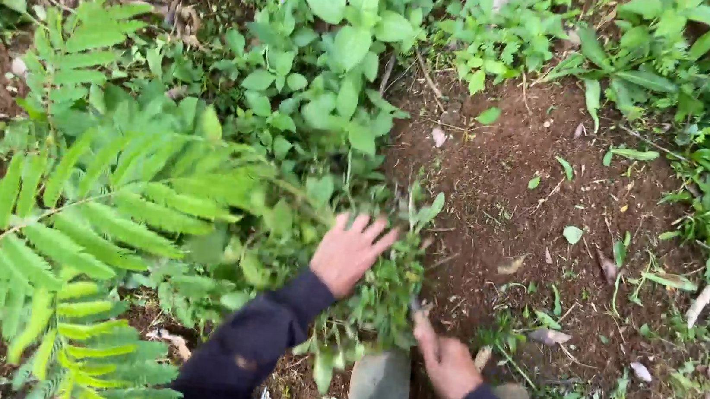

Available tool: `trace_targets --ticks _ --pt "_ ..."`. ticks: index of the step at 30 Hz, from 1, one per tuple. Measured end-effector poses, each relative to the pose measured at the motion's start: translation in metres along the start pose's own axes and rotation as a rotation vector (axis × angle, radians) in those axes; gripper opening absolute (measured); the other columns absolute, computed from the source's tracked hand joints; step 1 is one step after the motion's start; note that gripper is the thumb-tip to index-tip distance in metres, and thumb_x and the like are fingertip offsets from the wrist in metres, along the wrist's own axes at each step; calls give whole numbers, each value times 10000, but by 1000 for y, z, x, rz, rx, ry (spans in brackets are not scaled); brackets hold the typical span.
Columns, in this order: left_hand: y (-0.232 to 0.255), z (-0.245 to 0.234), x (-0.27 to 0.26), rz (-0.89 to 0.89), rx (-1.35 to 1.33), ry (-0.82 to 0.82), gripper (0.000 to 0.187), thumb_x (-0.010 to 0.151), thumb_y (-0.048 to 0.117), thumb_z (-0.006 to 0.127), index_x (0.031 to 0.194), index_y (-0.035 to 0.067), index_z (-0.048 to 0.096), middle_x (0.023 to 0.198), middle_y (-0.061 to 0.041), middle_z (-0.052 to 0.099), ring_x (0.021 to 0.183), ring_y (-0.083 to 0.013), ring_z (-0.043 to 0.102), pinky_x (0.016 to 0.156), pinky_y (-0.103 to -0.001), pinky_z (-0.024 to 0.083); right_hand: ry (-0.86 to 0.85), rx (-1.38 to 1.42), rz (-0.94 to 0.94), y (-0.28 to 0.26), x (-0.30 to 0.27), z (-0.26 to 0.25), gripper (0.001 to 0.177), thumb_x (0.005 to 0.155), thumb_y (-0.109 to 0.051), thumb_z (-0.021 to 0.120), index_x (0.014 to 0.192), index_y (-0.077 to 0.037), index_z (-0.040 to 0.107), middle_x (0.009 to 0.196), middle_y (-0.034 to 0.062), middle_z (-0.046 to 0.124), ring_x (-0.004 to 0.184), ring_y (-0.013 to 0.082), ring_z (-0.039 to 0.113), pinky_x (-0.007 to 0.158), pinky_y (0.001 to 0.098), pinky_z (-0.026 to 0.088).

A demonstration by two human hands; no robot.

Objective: The person uses a sickle to cut and clear low-growing weeds and small plants from a patch of soil. They repeatedly swing the tool to sever stems near the ground and occasionally use their left hand to gather or move the cut vegetation aside.

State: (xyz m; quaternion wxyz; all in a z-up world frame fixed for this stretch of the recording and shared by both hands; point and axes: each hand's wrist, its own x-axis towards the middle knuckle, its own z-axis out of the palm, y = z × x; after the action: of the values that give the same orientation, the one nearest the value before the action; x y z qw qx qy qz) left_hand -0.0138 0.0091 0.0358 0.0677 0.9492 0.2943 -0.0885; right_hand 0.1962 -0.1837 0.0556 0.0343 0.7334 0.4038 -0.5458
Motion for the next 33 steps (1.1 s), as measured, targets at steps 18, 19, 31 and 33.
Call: trace_targets --ticks 18,19,31,33 --pt "-44 -4 -6 -579 -41 -195 860 662 152 919 1417 276 528 1330 -57 569 1135 -251 503 856 -403 371 292 418 60 -5 68 -29 599 1096 -437 379 732 -20 609 484 134 586 355 233 586 313 350 514" --pt "-39 -3 -7 -580 -30 -217 851 666 147 909 1416 270 528 1325 -56 568 1135 -250 504 859 -403 372 323 516 39 -24 84 -26 612 1080 -482 398 701 -38 579 447 122 548 331 227 558 288 349 496" --pt "-38 46 -27 -580 -43 64 699 743 25 792 1347 285 556 1256 -26 541 1069 -224 486 926 -449 388 308 155 43 -75 76 -28 792 1020 -629 330 1047 36 758 925 294 753 1038 433 722 933 568 539" --pt "-30 54 -26 -601 -27 115 744 719 39 813 1363 288 535 1268 -22 530 1080 -230 489 927 -464 386 396 198 -14 -80 114 -34 854 1054 -618 256 982 81 743 885 316 733 1012 453 713 919 593 510"
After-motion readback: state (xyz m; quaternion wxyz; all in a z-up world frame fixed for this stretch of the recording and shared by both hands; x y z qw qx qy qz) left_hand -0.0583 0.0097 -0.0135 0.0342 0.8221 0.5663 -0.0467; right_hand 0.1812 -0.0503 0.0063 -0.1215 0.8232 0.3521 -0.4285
